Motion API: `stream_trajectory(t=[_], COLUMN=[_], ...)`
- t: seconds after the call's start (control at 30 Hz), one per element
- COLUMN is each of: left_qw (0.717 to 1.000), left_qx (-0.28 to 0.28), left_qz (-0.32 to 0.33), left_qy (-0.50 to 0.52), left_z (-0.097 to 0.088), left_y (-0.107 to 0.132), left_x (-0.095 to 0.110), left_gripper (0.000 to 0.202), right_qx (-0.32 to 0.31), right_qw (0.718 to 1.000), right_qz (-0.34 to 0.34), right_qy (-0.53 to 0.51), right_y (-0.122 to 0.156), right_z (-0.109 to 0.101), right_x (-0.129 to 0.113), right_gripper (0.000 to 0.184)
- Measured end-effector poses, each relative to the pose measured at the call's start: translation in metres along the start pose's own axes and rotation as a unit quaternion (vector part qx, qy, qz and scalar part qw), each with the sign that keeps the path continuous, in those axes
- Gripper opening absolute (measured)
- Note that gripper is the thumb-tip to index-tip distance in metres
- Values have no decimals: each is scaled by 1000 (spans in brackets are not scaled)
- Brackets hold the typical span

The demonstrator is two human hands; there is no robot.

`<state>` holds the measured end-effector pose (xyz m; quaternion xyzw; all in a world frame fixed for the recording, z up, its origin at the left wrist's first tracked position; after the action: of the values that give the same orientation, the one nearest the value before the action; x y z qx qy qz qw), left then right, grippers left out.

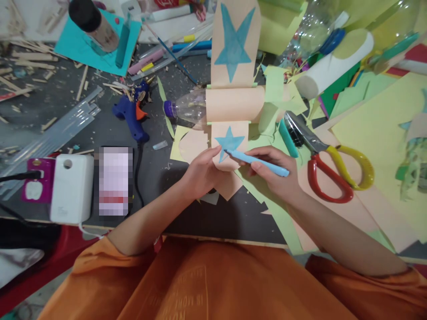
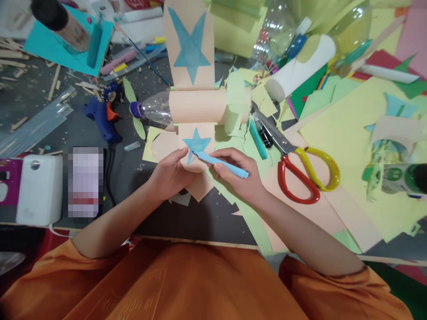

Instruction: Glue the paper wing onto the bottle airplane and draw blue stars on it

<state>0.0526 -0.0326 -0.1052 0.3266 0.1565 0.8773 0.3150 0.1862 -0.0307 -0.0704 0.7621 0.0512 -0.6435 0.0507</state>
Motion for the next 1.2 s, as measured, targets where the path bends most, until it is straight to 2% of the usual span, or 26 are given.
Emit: stream_trajectory(t=[0.2,0.4,0.67,0.8,1.03,1.2], left_qw=[1000,999,997,997,999,998], left_qx=[18,29,62,63,42,57], left_qz=[-3,-2,-14,-25,-10,-16], left_qy=[16,16,35,27,19,31], left_z=[-8,-7,-14,-13,-4,-9], left_y=[-2,-2,0,1,0,1], left_x=[-3,-3,-6,-7,-2,-4], left_gripper=[29,30,24,33,32,29], right_qx=[-12,15,-26,-51,8,-1], right_qw=[999,1000,1000,998,1000,1000], right_qz=[19,-8,-2,10,-9,4], right_qy=[25,-2,15,42,18,23], right_y=[1,0,1,4,3,2], right_z=[1,-2,2,5,-3,-1], right_x=[4,0,1,3,-1,3], right_gripper=[17,16,23,30,23,25])
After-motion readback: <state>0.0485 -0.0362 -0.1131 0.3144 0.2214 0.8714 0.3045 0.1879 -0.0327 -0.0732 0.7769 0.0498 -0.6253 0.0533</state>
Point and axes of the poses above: each hand's wrist, its own y-axis away from the middle knuckle, its own z-axis out of the palm, x = y × z, the point moved 9 cm from there along -y, towards the middle knuckle, and after that the axes turned 9 degrees about y, right-handed, at the moved point
